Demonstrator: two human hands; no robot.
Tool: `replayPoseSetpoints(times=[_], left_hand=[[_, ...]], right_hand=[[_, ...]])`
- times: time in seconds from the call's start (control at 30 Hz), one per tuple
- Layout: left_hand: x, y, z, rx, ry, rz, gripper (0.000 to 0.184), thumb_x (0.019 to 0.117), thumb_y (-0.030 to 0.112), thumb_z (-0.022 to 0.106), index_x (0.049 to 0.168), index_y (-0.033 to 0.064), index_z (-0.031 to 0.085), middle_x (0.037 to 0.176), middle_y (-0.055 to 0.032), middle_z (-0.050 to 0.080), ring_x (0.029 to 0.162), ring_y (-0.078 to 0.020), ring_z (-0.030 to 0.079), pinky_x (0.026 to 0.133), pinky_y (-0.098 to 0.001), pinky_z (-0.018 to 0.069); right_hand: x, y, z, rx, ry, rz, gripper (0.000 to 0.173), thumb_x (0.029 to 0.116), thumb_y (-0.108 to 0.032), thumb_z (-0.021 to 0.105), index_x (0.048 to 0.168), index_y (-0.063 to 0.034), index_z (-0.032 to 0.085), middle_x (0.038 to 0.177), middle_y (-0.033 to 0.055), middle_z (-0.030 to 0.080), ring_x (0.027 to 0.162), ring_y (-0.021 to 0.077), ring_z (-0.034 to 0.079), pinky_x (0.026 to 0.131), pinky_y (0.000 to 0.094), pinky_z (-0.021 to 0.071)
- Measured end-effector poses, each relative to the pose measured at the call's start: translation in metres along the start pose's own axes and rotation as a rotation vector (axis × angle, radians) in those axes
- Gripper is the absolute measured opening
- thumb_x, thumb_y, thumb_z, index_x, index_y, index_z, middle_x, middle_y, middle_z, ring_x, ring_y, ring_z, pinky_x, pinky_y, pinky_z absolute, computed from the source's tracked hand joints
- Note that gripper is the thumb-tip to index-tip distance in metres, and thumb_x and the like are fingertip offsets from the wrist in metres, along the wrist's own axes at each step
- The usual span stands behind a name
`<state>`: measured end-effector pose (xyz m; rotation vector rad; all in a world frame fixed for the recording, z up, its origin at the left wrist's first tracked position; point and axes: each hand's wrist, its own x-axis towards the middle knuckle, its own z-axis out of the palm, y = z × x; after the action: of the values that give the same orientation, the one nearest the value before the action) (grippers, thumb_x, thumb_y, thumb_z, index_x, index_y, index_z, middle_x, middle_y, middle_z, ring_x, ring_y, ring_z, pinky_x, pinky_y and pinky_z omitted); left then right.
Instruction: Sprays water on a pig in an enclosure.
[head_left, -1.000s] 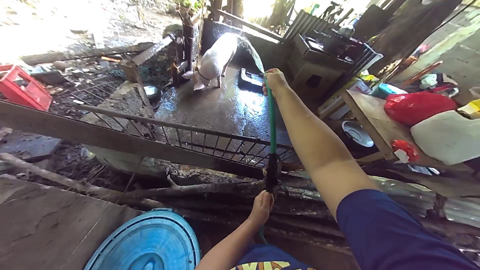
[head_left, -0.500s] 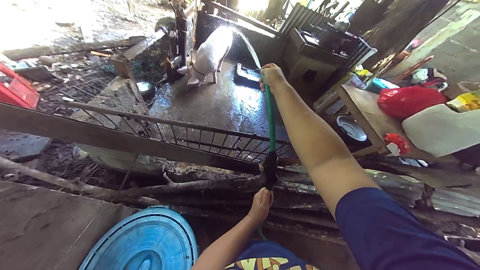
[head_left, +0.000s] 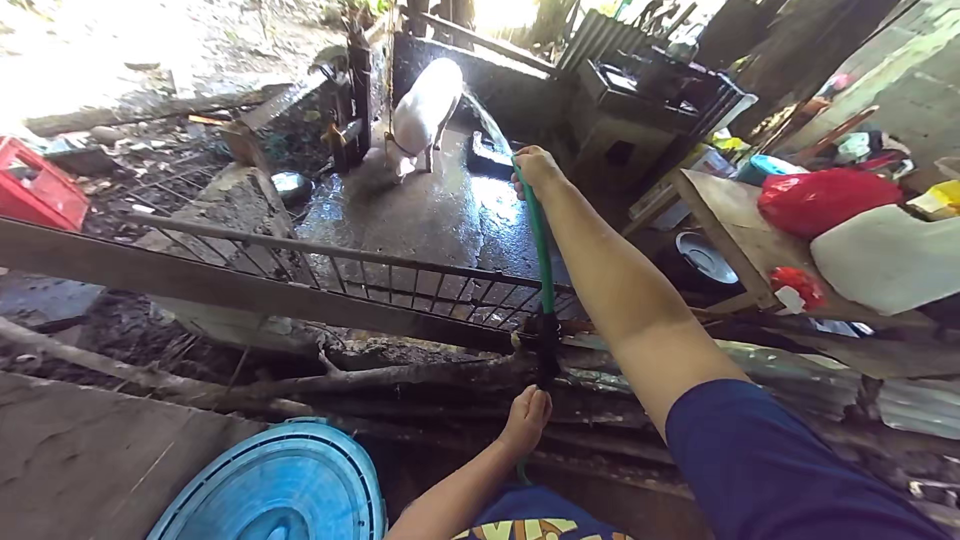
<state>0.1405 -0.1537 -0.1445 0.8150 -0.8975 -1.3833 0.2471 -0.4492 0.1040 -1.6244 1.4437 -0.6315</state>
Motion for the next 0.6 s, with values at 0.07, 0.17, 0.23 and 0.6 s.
replayPoseSetpoints(times=[0.07,0.17,0.23,0.6], left_hand=[[0.001,-0.002,0.005,0.003,-0.002,-0.014,0.035,0.1057,0.017,0.026,0.087,0.0058,0.052,0.066,0.0108,0.043,0.057,0.0057,0.039,0.056,-0.0131,0.0359],[0.002,-0.007,0.012,0.008,0.000,-0.019,0.035,0.1054,0.017,0.026,0.086,0.0056,0.053,0.066,0.0108,0.043,0.057,0.0056,0.039,0.056,-0.0131,0.0358],[0.003,-0.009,0.015,0.018,-0.005,-0.016,0.036,0.1056,0.017,0.026,0.086,0.0050,0.053,0.067,0.0105,0.042,0.058,0.0054,0.039,0.057,-0.0133,0.0359],[0.002,-0.015,0.027,0.035,0.042,0.003,0.035,0.1059,0.016,0.027,0.085,0.0062,0.053,0.066,0.0105,0.043,0.057,0.0056,0.039,0.056,-0.0127,0.0359]], right_hand=[[0.000,0.004,-0.003,0.003,-0.003,0.006,0.035,0.1095,-0.022,0.040,0.143,-0.0132,0.045,0.079,0.0042,0.053,0.053,0.0115,0.050,0.050,0.0265,0.0457],[0.001,0.010,-0.006,0.002,-0.007,0.014,0.035,0.1096,-0.023,0.041,0.144,-0.0142,0.046,0.079,0.0040,0.053,0.053,0.0114,0.050,0.050,0.0264,0.0457],[0.002,0.015,-0.008,-0.005,-0.018,0.014,0.035,0.1093,-0.023,0.041,0.143,-0.0140,0.046,0.080,0.0043,0.054,0.053,0.0113,0.050,0.050,0.0265,0.0458],[-0.001,0.019,-0.024,0.013,-0.007,0.011,0.034,0.1098,-0.022,0.040,0.142,-0.0141,0.047,0.080,0.0051,0.055,0.053,0.0118,0.051,0.050,0.0268,0.0463]])
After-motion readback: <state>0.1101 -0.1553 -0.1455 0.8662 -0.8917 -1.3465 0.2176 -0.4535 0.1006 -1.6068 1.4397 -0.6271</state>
